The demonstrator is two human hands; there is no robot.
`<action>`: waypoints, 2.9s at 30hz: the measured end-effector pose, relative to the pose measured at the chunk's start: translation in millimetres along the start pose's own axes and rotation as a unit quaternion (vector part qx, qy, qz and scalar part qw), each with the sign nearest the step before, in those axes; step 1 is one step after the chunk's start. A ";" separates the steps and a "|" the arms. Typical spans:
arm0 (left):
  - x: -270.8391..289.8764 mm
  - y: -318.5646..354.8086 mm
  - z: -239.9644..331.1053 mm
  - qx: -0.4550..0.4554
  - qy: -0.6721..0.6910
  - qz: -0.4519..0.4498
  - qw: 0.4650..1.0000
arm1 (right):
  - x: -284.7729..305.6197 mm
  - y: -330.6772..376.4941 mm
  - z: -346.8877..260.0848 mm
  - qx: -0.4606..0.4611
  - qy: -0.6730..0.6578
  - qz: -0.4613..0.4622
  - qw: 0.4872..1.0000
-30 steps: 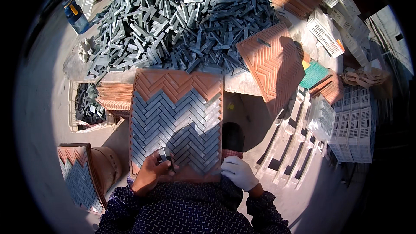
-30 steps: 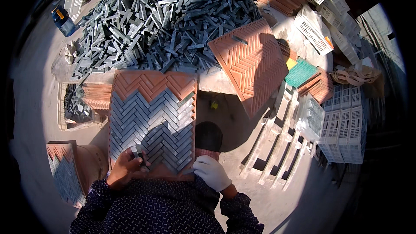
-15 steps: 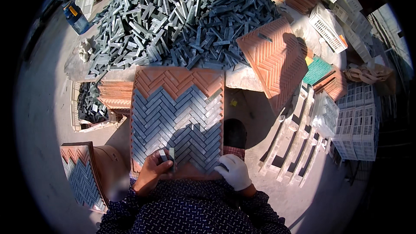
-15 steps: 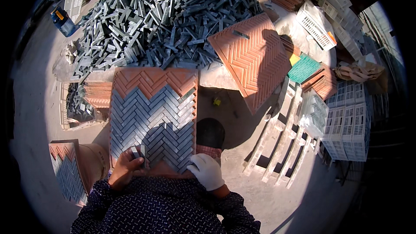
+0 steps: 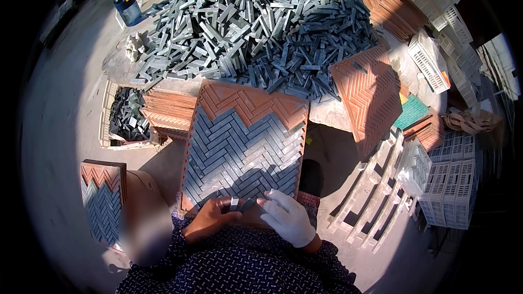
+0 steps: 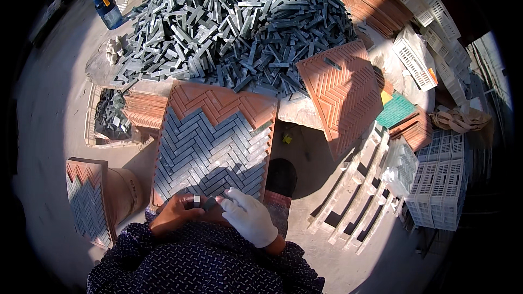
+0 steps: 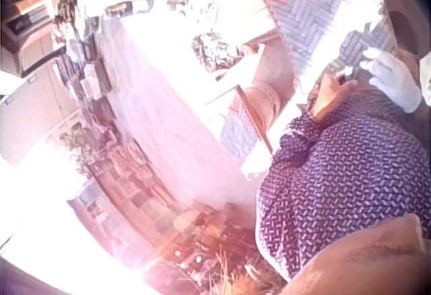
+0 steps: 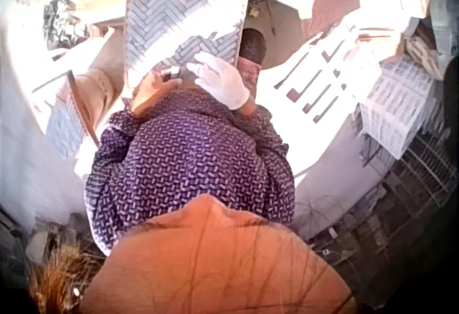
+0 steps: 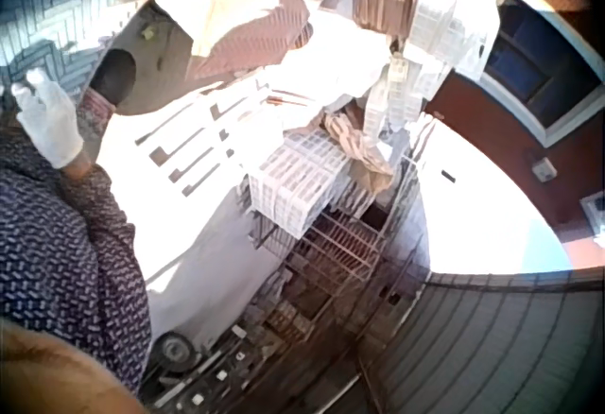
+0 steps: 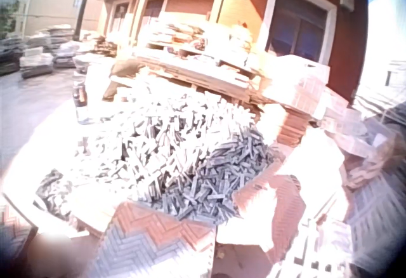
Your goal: The person assembles small rectangular tiles onto a square board, arranging them in a herringbone pattern. They repeatedly pick tiles from a large pile, place them on the board, and adjust their positions to maintain the pattern.
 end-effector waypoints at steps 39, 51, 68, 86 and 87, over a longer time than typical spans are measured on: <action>70.2 25.2 -34.0 -0.066 0.168 0.105 0.978 | -51.0 8.2 13.5 -0.132 0.096 -0.122 0.979; 50.0 23.7 -24.1 -0.043 0.291 0.047 0.955 | -54.4 -3.7 1.4 -0.052 0.077 -0.092 0.991; 61.8 42.3 -19.9 -0.166 -0.045 0.106 0.979 | -93.7 -35.6 -4.5 -0.036 -0.125 -0.158 0.979; 85.6 70.6 -45.0 -0.215 -0.231 0.321 0.893 | -125.0 -35.3 2.2 -0.135 -0.047 -0.216 0.966; 82.7 70.2 -44.9 -0.228 -0.250 0.323 0.884 | -124.8 -36.3 2.3 -0.154 -0.041 -0.213 0.964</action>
Point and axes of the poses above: each hand's wrist, its own y-axis away from the middle knuckle, its own x-axis out of the back of the hand, z = x × y, the point moved 6 cm from there along -y, towards the middle knuckle, and after that the axes turned 3 degrees about x, right-handed, at the moved point
